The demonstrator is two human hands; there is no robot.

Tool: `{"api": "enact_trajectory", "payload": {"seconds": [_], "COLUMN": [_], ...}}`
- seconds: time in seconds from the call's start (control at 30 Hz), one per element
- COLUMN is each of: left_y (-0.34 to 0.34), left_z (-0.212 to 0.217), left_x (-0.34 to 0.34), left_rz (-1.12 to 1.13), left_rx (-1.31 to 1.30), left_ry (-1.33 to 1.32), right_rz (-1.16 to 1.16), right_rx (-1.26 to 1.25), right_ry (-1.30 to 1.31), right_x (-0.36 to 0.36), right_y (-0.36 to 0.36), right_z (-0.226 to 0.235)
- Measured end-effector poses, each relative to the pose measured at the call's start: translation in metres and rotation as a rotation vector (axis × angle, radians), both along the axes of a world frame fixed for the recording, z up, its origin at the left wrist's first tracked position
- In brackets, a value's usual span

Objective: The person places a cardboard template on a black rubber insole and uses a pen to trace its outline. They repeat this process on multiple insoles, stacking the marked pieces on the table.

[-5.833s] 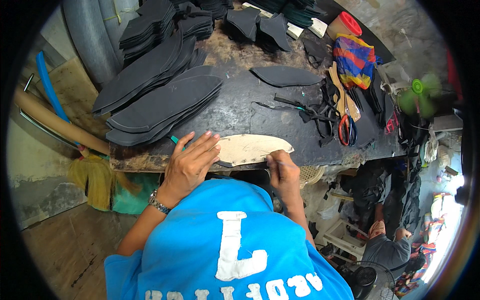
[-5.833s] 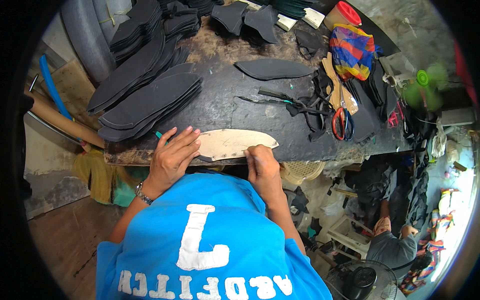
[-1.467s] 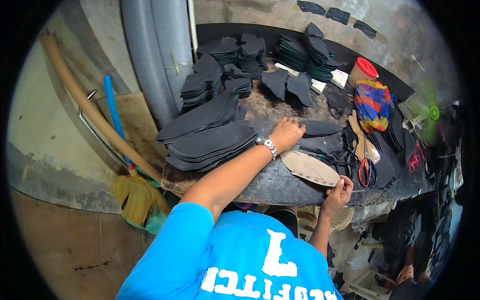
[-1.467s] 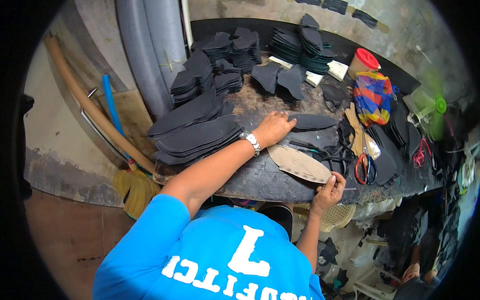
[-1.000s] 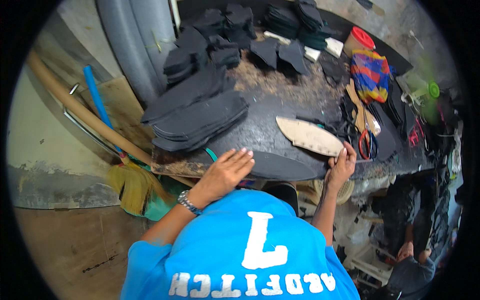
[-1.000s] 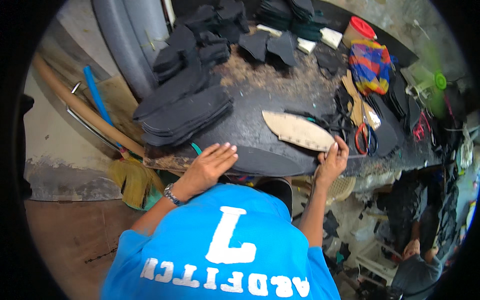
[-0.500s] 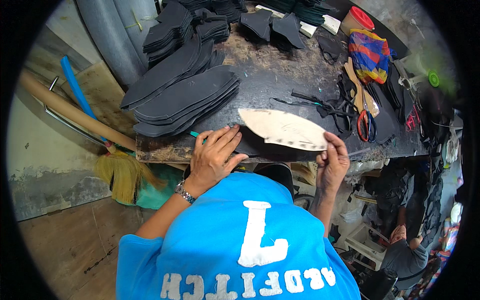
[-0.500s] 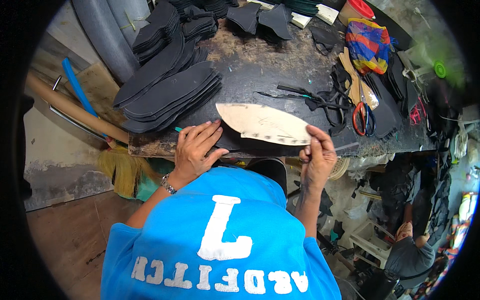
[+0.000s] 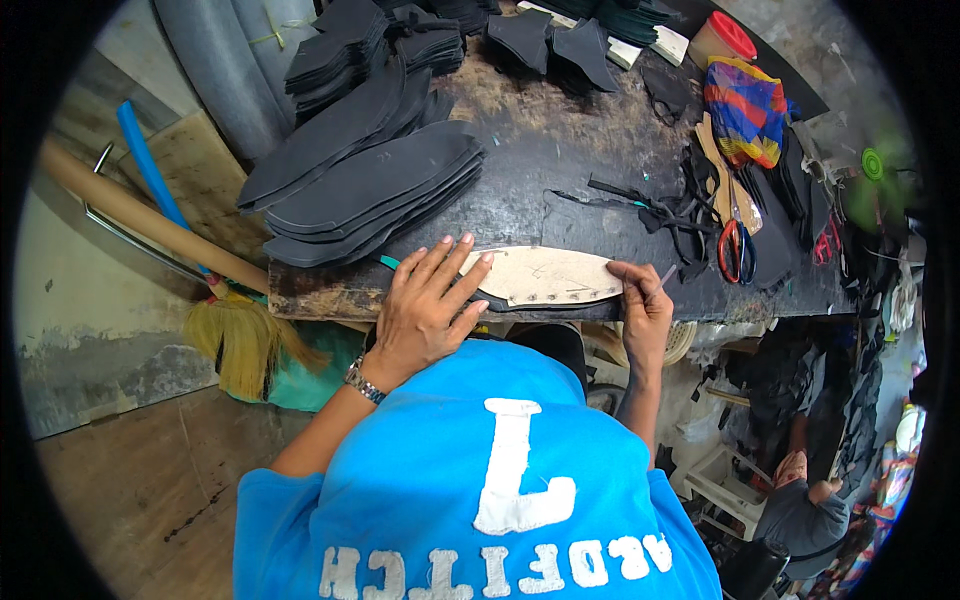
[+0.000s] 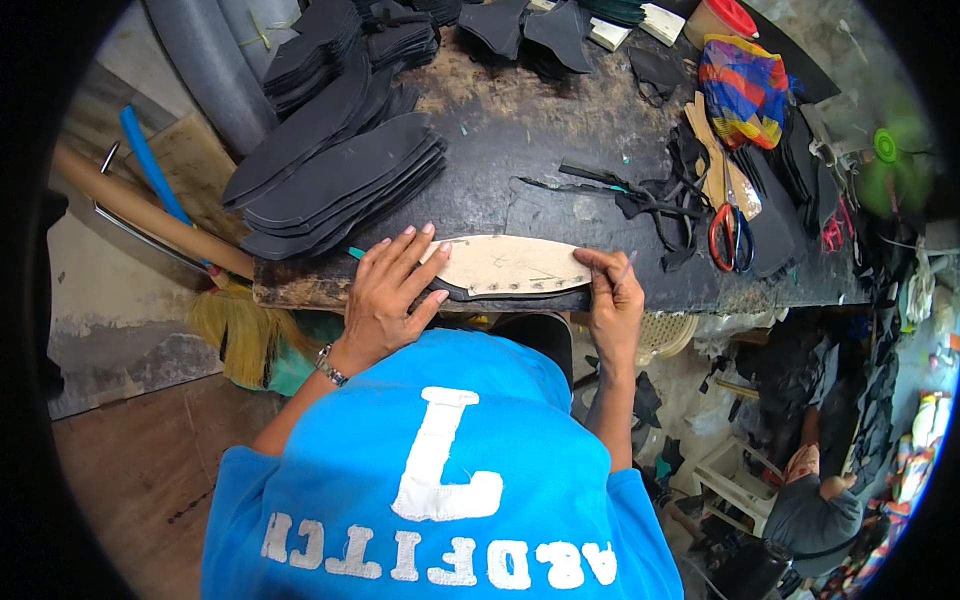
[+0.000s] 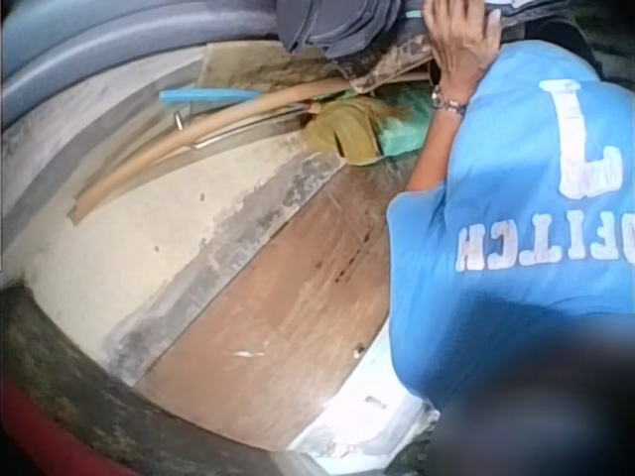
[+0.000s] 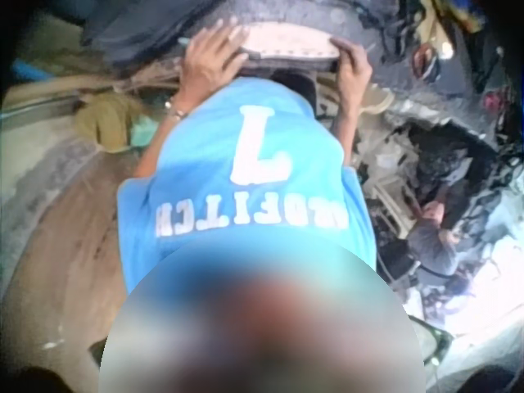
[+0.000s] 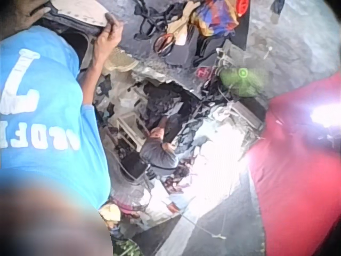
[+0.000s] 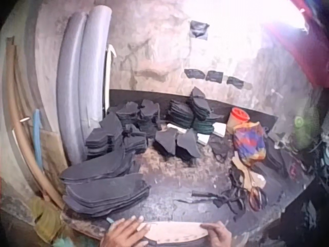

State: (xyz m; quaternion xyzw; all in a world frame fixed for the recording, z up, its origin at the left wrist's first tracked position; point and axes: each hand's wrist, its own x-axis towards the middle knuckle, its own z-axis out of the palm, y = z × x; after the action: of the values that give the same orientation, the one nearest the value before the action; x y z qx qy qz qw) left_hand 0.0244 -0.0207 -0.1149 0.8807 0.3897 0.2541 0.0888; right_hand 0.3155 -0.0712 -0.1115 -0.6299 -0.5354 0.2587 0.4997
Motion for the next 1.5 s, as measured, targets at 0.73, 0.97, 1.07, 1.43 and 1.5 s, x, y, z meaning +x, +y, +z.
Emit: {"api": "enact_trajectory", "payload": {"seconds": [0.73,0.97,1.07,1.43,1.5], "left_y": [0.002,0.002,0.002,0.002,0.003], "left_z": [-0.007,-0.004,-0.003,-0.001,-0.001], "left_x": [0.000,0.001,0.002,0.002,0.002], "left_rz": [0.010,0.028,0.032,0.034,0.034], "left_rx": [-0.011,-0.040,-0.053,-0.067,-0.062], "left_ry": [-0.046,-0.048,-0.050,-0.055,-0.052], "right_rz": [-0.073,-0.271,-0.261,-0.182,-0.143], "right_rx": [-0.057,0.147,0.054,0.041,-0.003], "right_ry": [-0.111,0.126,0.173,-0.101,-0.172], "right_x": [0.002,0.028,0.026,0.010,0.010], "right_y": [-0.003,-0.010,-0.016,-0.010,-0.010], "right_z": [0.010,0.027,0.026,0.007,0.010]}}
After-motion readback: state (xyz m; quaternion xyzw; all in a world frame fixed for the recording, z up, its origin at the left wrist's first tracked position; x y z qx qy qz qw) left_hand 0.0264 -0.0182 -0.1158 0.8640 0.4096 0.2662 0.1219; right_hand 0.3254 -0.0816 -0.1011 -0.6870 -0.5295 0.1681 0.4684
